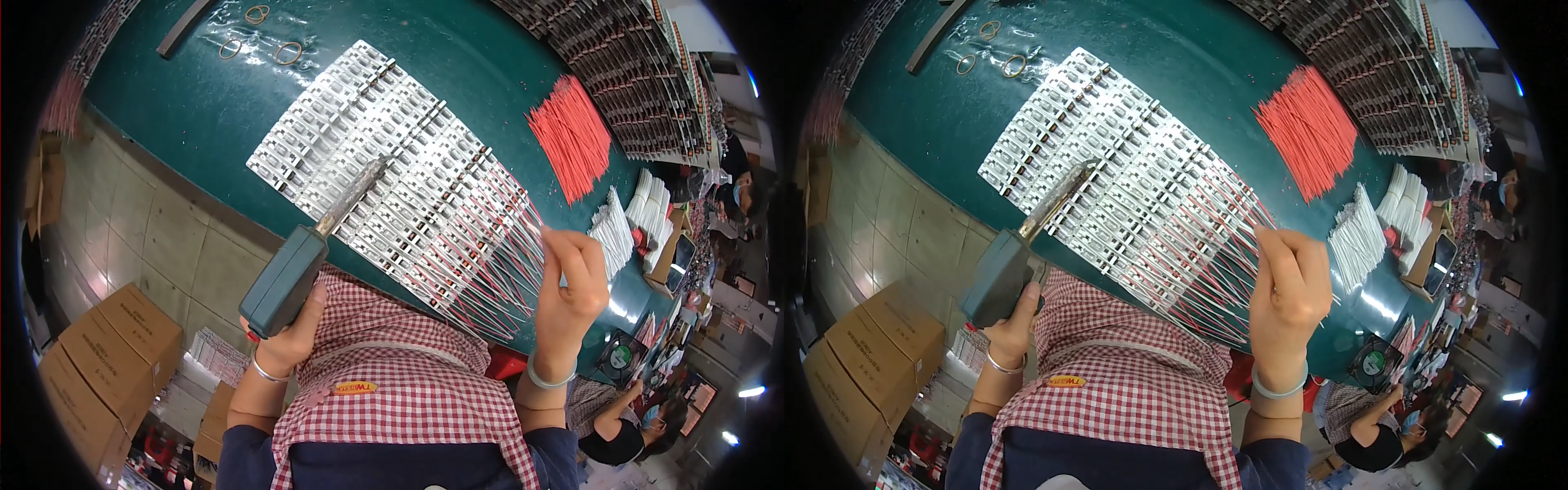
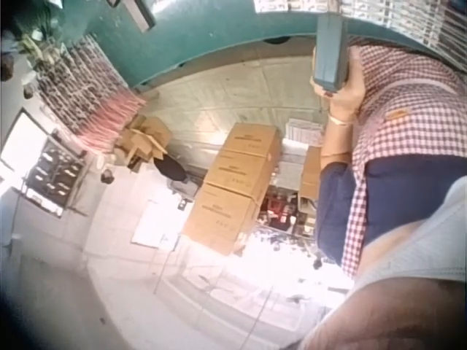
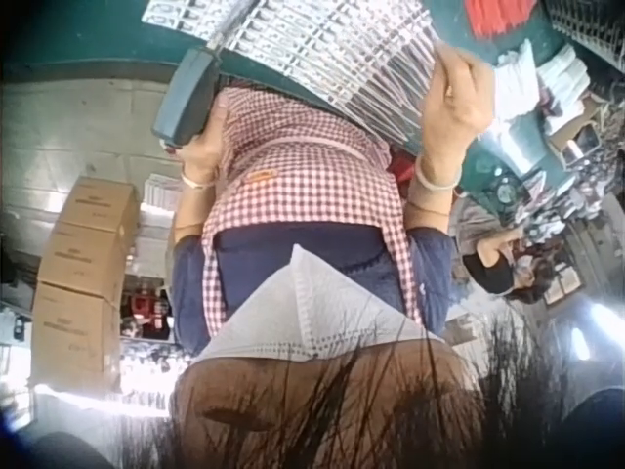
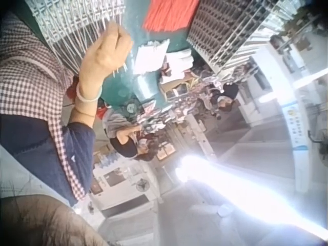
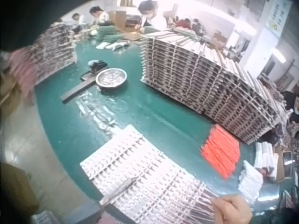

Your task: The person solders wires and electronic components onto a continuous strip of LED modules at an assembly workstation. This is done using a soldering iron.

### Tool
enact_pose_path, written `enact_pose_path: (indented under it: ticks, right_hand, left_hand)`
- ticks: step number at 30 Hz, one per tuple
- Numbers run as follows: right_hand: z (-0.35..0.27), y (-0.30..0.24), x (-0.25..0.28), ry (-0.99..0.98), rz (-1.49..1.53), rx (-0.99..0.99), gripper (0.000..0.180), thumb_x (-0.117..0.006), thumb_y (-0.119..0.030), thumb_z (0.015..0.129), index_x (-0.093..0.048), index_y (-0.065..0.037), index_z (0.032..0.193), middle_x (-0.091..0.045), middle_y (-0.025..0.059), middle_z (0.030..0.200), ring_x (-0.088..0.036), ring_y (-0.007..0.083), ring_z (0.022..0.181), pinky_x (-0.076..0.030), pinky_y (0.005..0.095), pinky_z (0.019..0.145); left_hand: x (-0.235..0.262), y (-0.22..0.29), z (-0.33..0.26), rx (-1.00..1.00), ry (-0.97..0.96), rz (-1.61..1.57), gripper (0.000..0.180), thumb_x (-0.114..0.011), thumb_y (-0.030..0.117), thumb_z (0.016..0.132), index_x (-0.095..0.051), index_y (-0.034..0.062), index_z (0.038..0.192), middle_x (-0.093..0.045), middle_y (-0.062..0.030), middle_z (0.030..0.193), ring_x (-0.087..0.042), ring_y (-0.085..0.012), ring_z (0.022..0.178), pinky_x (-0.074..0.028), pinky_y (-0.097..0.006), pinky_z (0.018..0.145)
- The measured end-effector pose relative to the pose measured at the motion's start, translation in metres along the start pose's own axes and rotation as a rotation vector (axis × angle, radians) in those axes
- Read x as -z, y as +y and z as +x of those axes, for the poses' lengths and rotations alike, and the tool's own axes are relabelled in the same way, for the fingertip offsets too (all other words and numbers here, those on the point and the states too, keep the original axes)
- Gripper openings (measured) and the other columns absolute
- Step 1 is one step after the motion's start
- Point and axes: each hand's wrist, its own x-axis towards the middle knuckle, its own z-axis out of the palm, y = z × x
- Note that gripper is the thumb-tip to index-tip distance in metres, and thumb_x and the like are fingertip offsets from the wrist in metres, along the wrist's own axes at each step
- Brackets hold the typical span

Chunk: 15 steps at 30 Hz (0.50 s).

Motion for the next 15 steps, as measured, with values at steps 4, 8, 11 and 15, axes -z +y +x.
enact_pose_path:
  ticks: [4,8,11,15]
  right_hand:
    - [0.019,-0.018,-0.040,0.033,0.195,0.224,0.030,-0.068,0.011,0.071,-0.071,0.003,0.100,-0.066,0.0120,0.091,-0.063,0.0270,0.079,-0.052,0.0359,0.068]
    - [0.026,-0.023,-0.092,-0.019,0.274,0.330,0.034,-0.066,0.009,0.069,-0.068,0.004,0.102,-0.063,0.0135,0.095,-0.061,0.0283,0.083,-0.052,0.0370,0.070]
    - [0.023,-0.021,-0.110,-0.034,0.292,0.346,0.035,-0.065,0.008,0.069,-0.067,0.004,0.104,-0.062,0.0140,0.097,-0.060,0.0287,0.086,-0.052,0.0372,0.071]
    - [0.023,-0.023,-0.116,-0.043,0.272,0.351,0.035,-0.065,0.007,0.070,-0.066,0.004,0.105,-0.062,0.0137,0.099,-0.059,0.0287,0.087,-0.052,0.0373,0.072]
  left_hand:
    - [-0.007,0.005,0.006,-0.005,0.021,0.012,0.026,-0.077,-0.002,0.079,-0.072,-0.0056,0.104,-0.073,-0.0157,0.093,-0.072,-0.0247,0.083,-0.057,-0.031,0.077]
    - [-0.008,0.011,0.010,-0.053,0.000,0.028,0.027,-0.077,-0.002,0.079,-0.071,-0.0066,0.105,-0.073,-0.0158,0.094,-0.071,-0.0252,0.083,-0.056,-0.032,0.076]
    - [-0.009,0.010,0.009,-0.027,0.002,0.005,0.027,-0.076,-0.003,0.078,-0.070,-0.0073,0.105,-0.072,-0.0166,0.096,-0.071,-0.0266,0.084,-0.056,-0.033,0.075]
    - [-0.010,0.011,0.011,-0.081,-0.046,0.102,0.027,-0.075,-0.004,0.077,-0.070,-0.0073,0.103,-0.071,-0.0170,0.097,-0.071,-0.0278,0.084,-0.056,-0.033,0.074]
